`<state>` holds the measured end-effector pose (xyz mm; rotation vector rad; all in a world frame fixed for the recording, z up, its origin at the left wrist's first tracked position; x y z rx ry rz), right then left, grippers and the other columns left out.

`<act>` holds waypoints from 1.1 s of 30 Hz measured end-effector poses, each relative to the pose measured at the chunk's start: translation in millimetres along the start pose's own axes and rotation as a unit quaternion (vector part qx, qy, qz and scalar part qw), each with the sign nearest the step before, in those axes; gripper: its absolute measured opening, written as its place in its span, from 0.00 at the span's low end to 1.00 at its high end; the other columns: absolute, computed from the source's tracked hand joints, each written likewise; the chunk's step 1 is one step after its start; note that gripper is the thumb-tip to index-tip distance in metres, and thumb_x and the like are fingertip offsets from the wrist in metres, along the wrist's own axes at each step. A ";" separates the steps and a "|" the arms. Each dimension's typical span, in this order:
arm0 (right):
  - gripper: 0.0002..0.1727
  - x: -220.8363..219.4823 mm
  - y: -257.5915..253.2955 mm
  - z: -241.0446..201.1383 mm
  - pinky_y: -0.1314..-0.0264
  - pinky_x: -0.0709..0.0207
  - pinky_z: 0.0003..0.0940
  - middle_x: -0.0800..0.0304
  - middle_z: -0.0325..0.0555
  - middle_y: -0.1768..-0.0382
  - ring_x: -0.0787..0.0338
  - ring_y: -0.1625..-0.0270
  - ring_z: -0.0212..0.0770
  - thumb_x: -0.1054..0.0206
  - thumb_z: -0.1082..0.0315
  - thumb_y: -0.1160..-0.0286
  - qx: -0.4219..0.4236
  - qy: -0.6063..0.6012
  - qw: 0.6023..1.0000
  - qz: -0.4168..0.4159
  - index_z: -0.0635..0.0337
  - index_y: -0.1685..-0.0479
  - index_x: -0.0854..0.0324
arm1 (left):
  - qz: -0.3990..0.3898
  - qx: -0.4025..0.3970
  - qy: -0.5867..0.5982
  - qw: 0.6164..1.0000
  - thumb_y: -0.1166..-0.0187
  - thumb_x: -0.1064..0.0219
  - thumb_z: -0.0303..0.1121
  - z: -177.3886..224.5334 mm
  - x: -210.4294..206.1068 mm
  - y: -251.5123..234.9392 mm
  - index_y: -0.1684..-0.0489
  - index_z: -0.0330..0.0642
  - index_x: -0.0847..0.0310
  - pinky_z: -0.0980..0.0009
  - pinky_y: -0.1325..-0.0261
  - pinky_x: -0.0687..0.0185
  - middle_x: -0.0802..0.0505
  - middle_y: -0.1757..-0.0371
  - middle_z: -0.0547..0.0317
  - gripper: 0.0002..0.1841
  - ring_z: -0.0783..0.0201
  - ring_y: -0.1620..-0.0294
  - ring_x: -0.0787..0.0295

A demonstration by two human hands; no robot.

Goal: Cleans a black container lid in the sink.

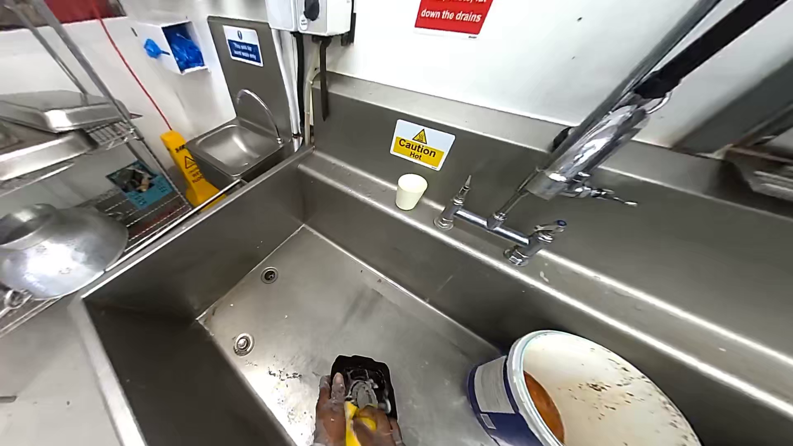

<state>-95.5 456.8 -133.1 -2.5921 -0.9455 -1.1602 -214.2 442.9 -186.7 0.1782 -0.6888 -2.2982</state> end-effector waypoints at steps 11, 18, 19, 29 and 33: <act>0.23 21.9 -82.7 32.9 0.32 0.22 0.66 0.17 0.61 0.28 0.20 0.26 0.70 0.27 0.77 0.43 -0.038 0.068 0.997 0.000 0.54 0.43 0.07 | -0.043 0.013 0.028 0.999 0.07 0.50 0.37 4.2 2.6 -5.0 0.28 0.25 0.30 0.57 0.26 0.24 0.16 0.34 0.33 0.22 0.52 0.33 0.18; 0.27 -17.9 6.0 2.9 0.23 0.27 0.65 0.24 0.81 0.28 0.22 0.26 0.77 0.28 0.72 0.32 -0.048 -0.071 0.996 0.024 0.79 0.32 0.20 | 0.029 0.007 0.068 0.997 0.07 0.49 0.36 8.2 11.6 -7.3 0.24 0.25 0.34 0.57 0.29 0.24 0.18 0.33 0.33 0.23 0.53 0.36 0.18; 0.26 -15.8 5.0 -8.4 0.26 0.26 0.67 0.22 0.80 0.29 0.21 0.27 0.78 0.28 0.72 0.33 -0.026 -0.054 0.998 0.013 0.78 0.34 0.17 | 0.016 0.011 0.062 0.998 0.06 0.52 0.37 9.4 11.4 -5.7 0.23 0.26 0.36 0.59 0.31 0.23 0.19 0.33 0.34 0.23 0.54 0.38 0.19; 0.25 17.6 -71.2 -15.9 0.29 0.21 0.63 0.14 0.63 0.30 0.17 0.29 0.71 0.28 0.71 0.34 0.064 0.133 0.989 0.009 0.60 0.32 0.12 | -0.062 0.000 0.072 0.996 0.05 0.64 0.41 10.6 4.5 -2.1 0.18 0.25 0.39 0.59 0.22 0.28 0.21 0.26 0.32 0.29 0.53 0.27 0.22; 0.27 36.3 -101.9 25.3 0.21 0.29 0.60 0.22 0.62 0.23 0.23 0.22 0.66 0.31 0.67 0.26 -0.118 0.054 0.991 -0.014 0.57 0.25 0.17 | -0.040 -0.009 0.102 0.994 0.10 0.48 0.37 16.0 4.7 -3.0 0.22 0.25 0.37 0.63 0.31 0.22 0.18 0.33 0.35 0.25 0.58 0.37 0.18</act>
Point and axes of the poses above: each hand's wrist, its own y-axis away from the middle knuckle, its own x-axis out of the back of the hand, z = x × y, the point moved 5 cm from there along -y, towards the middle knuckle
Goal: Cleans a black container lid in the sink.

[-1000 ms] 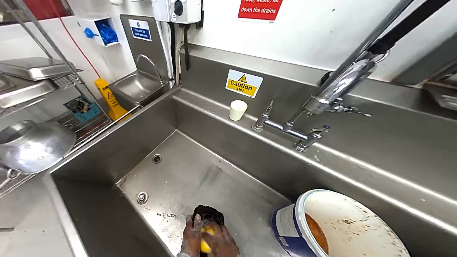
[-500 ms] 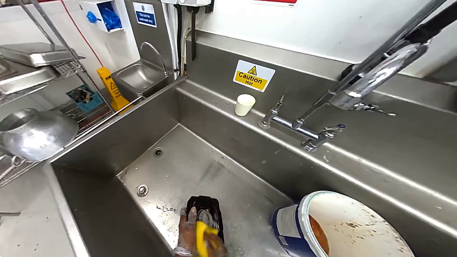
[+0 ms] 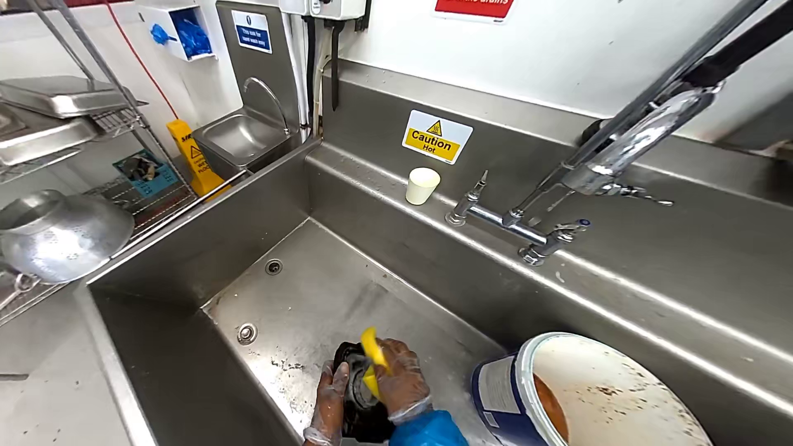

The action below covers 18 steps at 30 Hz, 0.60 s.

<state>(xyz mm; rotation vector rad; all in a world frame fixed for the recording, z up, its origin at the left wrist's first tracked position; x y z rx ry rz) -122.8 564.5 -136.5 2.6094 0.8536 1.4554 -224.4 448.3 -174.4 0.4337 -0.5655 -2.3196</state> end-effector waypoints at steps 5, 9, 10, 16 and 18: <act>0.25 18.0 -8.1 57.1 0.24 0.28 0.50 0.20 0.67 0.28 0.18 0.29 0.55 0.37 0.68 0.14 -0.171 -0.318 0.932 0.018 0.70 0.22 0.28 | -0.051 -0.026 -0.061 0.997 0.23 0.32 0.31 8.6 -3.8 0.9 0.27 0.26 0.31 0.62 0.33 0.17 0.12 0.40 0.39 0.27 0.59 0.41 0.12; 0.27 24.1 28.5 6.9 0.15 0.32 0.53 0.22 0.66 0.24 0.23 0.19 0.58 0.33 0.64 0.23 0.076 -0.206 0.975 0.037 0.71 0.28 0.20 | -0.124 -0.058 -0.268 0.954 0.30 0.28 0.36 7.1 -8.6 6.1 0.31 0.35 0.25 0.53 0.36 0.15 0.08 0.47 0.46 0.27 0.56 0.45 0.09; 0.26 16.2 38.3 -5.8 0.21 0.25 0.55 0.14 0.63 0.31 0.18 0.25 0.61 0.30 0.57 0.28 0.164 -0.152 0.971 0.089 0.67 0.37 0.12 | -0.124 -0.074 -0.294 0.945 0.31 0.28 0.36 6.2 -6.9 9.2 0.34 0.33 0.22 0.52 0.34 0.16 0.08 0.47 0.45 0.26 0.54 0.43 0.09; 0.31 1.7 17.7 13.3 0.23 0.26 0.59 0.11 0.64 0.36 0.14 0.29 0.62 0.38 0.46 0.18 0.051 -0.075 0.994 0.055 0.69 0.37 0.14 | -0.111 -0.048 -0.316 0.941 0.29 0.28 0.35 15.0 0.1 7.5 0.32 0.31 0.23 0.51 0.30 0.19 0.09 0.43 0.40 0.27 0.50 0.38 0.11; 0.32 0.3 11.7 35.0 0.21 0.29 0.61 0.13 0.67 0.34 0.16 0.27 0.64 0.41 0.47 0.16 -0.006 -0.107 0.993 0.049 0.70 0.34 0.16 | -0.117 -0.055 -0.287 0.949 0.30 0.26 0.35 16.2 -1.2 7.6 0.32 0.30 0.23 0.53 0.30 0.19 0.08 0.43 0.39 0.28 0.51 0.39 0.10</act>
Point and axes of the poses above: each hand's wrist, its own y-axis away from the middle knuckle, its own x-axis out of the back of the hand, z = x × y, the point moved 5 cm from there along -y, towards the middle knuckle
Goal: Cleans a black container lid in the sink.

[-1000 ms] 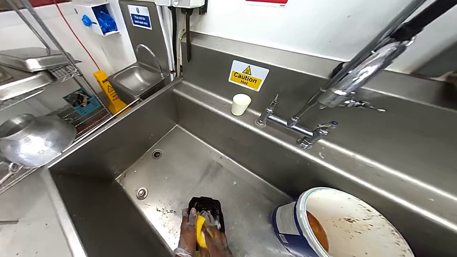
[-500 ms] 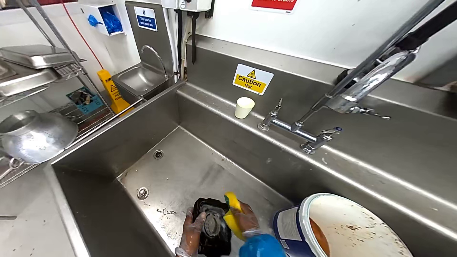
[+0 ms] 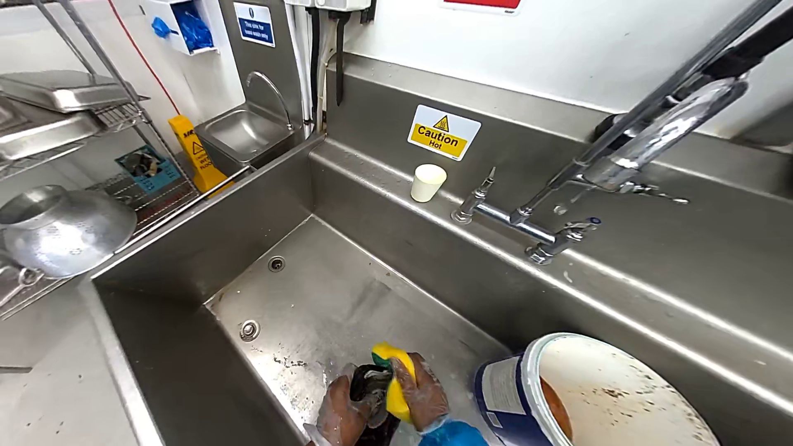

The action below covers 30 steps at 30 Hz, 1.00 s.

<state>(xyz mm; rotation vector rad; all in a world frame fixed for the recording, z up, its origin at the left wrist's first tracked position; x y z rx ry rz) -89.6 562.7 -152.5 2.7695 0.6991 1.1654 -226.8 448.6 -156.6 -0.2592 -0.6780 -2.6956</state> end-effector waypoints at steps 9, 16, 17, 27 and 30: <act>0.35 -6.6 -1.7 -41.1 0.23 0.27 0.59 0.12 0.62 0.34 0.15 0.28 0.63 0.40 0.40 0.18 0.096 0.113 0.986 -0.071 0.66 0.36 0.14 | 0.027 0.007 0.002 1.000 0.30 0.29 0.26 -2.0 -4.1 1.3 0.31 0.25 0.23 0.55 0.26 0.22 0.10 0.40 0.35 0.26 0.50 0.35 0.12; 0.40 -26.9 39.5 19.3 0.22 0.27 0.41 0.26 0.70 0.24 0.19 0.26 0.47 0.39 0.58 0.18 -0.149 -0.303 0.941 -0.012 0.73 0.12 0.46 | 0.189 0.017 0.290 0.938 0.37 0.28 0.20 -11.0 15.9 -4.7 0.29 0.22 0.28 0.65 0.38 0.14 0.10 0.42 0.39 0.31 0.60 0.45 0.10; 0.40 -33.5 56.1 19.9 0.26 0.25 0.37 0.27 0.69 0.25 0.18 0.30 0.43 0.40 0.61 0.17 -0.173 -0.350 0.921 -0.005 0.71 0.10 0.51 | 0.205 0.021 0.304 0.930 0.37 0.29 0.19 -14.2 14.8 -2.9 0.30 0.22 0.28 0.66 0.38 0.14 0.10 0.42 0.39 0.30 0.61 0.45 0.10; 0.50 8.3 9.5 17.1 0.42 0.15 0.27 0.15 0.51 0.38 0.11 0.45 0.29 0.29 0.55 0.39 -0.116 -0.358 0.924 -0.070 0.67 0.13 0.45 | 0.070 0.088 0.342 0.933 0.33 0.34 0.20 -9.6 5.0 -1.9 0.38 0.27 0.28 0.67 0.57 0.10 0.08 0.63 0.50 0.22 0.64 0.66 0.09; 0.49 1.6 25.6 14.0 0.45 0.13 0.26 0.14 0.47 0.42 0.10 0.49 0.26 0.29 0.59 0.36 -0.124 -0.406 0.901 -0.087 0.68 0.12 0.50 | 0.088 0.093 0.375 0.918 0.34 0.35 0.19 -15.5 13.1 -3.2 0.41 0.27 0.27 0.66 0.61 0.10 0.07 0.67 0.49 0.20 0.62 0.70 0.08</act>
Point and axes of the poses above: each hand's wrist, its own y-axis away from the middle knuckle, its own x-axis out of the back of the hand, z = x × y, the point moved 5 cm from there along -y, towards the middle knuckle
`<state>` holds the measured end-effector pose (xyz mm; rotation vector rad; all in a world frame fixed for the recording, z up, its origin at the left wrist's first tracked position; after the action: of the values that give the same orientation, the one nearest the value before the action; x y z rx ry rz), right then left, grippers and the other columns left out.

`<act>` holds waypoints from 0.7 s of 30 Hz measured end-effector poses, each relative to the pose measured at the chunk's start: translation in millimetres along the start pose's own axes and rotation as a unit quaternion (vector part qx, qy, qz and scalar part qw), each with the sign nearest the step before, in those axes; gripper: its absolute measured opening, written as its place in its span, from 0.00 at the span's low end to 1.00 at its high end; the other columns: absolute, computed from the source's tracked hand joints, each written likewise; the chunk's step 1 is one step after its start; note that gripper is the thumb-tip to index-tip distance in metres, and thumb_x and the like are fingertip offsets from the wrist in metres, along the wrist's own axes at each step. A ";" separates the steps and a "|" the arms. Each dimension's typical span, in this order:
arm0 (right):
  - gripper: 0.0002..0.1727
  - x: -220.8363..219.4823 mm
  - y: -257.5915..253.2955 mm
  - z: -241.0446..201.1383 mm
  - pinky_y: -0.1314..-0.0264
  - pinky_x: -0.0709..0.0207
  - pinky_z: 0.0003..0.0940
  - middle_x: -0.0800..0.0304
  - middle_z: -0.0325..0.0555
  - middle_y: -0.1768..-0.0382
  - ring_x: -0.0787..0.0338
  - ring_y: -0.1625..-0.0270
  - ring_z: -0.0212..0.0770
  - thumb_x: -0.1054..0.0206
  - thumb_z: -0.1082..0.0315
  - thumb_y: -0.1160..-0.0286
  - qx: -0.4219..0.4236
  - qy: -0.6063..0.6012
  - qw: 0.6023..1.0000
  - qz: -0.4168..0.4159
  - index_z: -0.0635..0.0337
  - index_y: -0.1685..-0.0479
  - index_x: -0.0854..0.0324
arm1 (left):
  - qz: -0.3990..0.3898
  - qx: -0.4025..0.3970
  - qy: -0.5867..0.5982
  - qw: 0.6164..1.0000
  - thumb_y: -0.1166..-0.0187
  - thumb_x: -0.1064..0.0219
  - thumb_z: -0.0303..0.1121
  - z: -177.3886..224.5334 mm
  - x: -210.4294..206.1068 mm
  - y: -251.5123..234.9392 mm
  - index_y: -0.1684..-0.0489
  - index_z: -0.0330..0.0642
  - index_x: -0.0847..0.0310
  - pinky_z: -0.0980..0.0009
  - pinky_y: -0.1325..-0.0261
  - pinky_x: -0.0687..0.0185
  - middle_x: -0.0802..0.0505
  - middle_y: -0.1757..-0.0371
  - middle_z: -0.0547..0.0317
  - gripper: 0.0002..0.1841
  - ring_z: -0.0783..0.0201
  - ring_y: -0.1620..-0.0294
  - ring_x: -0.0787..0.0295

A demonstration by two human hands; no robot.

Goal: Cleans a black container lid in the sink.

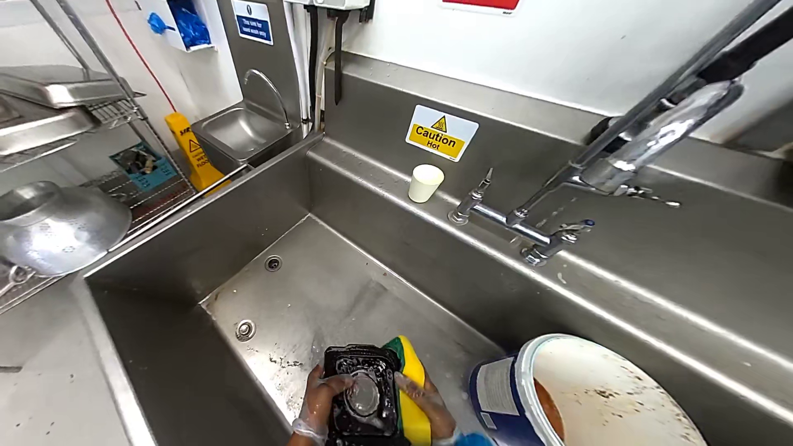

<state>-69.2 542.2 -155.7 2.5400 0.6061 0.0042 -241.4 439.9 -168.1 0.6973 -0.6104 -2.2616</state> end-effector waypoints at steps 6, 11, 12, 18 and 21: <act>0.37 -16.9 42.7 49.0 0.43 0.15 0.25 0.20 0.46 0.43 0.13 0.49 0.23 0.44 0.66 0.17 0.014 -0.138 0.985 0.101 0.68 0.13 0.57 | 0.102 -0.073 0.053 0.991 0.30 0.36 0.19 -6.3 -5.9 1.8 0.36 0.25 0.30 0.68 0.57 0.10 0.09 0.61 0.48 0.22 0.65 0.65 0.09; 0.35 -31.7 26.5 18.9 0.43 0.15 0.27 0.21 0.48 0.38 0.13 0.45 0.27 0.44 0.68 0.14 0.002 -0.212 0.959 0.186 0.59 0.10 0.54 | 0.122 -0.117 0.089 0.982 0.22 0.39 0.25 -18.0 -22.8 7.9 0.27 0.26 0.38 0.71 0.49 0.11 0.09 0.58 0.49 0.25 0.67 0.59 0.08; 0.37 -31.1 23.6 12.2 0.43 0.17 0.28 0.22 0.51 0.37 0.14 0.45 0.29 0.41 0.70 0.17 0.006 -0.187 0.962 0.200 0.60 0.10 0.54 | 0.113 -0.114 0.082 0.984 0.21 0.39 0.27 -16.9 -23.2 7.4 0.25 0.26 0.39 0.71 0.46 0.11 0.09 0.55 0.48 0.26 0.67 0.56 0.08; 0.44 18.1 -10.0 -47.0 0.50 0.13 0.28 0.12 0.49 0.46 0.10 0.53 0.29 0.27 0.62 0.44 0.085 0.043 0.987 0.126 0.69 0.20 0.35 | -0.058 -0.122 -0.020 0.991 0.24 0.38 0.42 4.5 -15.0 -6.4 0.33 0.26 0.31 0.69 0.41 0.16 0.13 0.47 0.51 0.28 0.69 0.49 0.14; 0.42 14.7 -18.7 -64.3 0.44 0.13 0.31 0.09 0.47 0.47 0.08 0.50 0.31 0.23 0.60 0.48 0.050 0.203 0.978 -0.017 0.66 0.26 0.27 | -0.092 -0.055 -0.076 0.991 0.23 0.32 0.31 3.7 -20.6 2.4 0.37 0.26 0.22 0.70 0.36 0.16 0.08 0.47 0.50 0.20 0.69 0.47 0.11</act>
<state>-71.5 594.3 -111.1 2.6425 0.8216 0.5018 -229.9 454.0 -157.6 0.5508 -0.5052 -2.5167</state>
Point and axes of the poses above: each hand's wrist, its own y-axis away from the middle knuckle, its own x-axis out of the back of the hand, z = x × y, the point moved 5 cm from there along -y, towards the middle knuckle
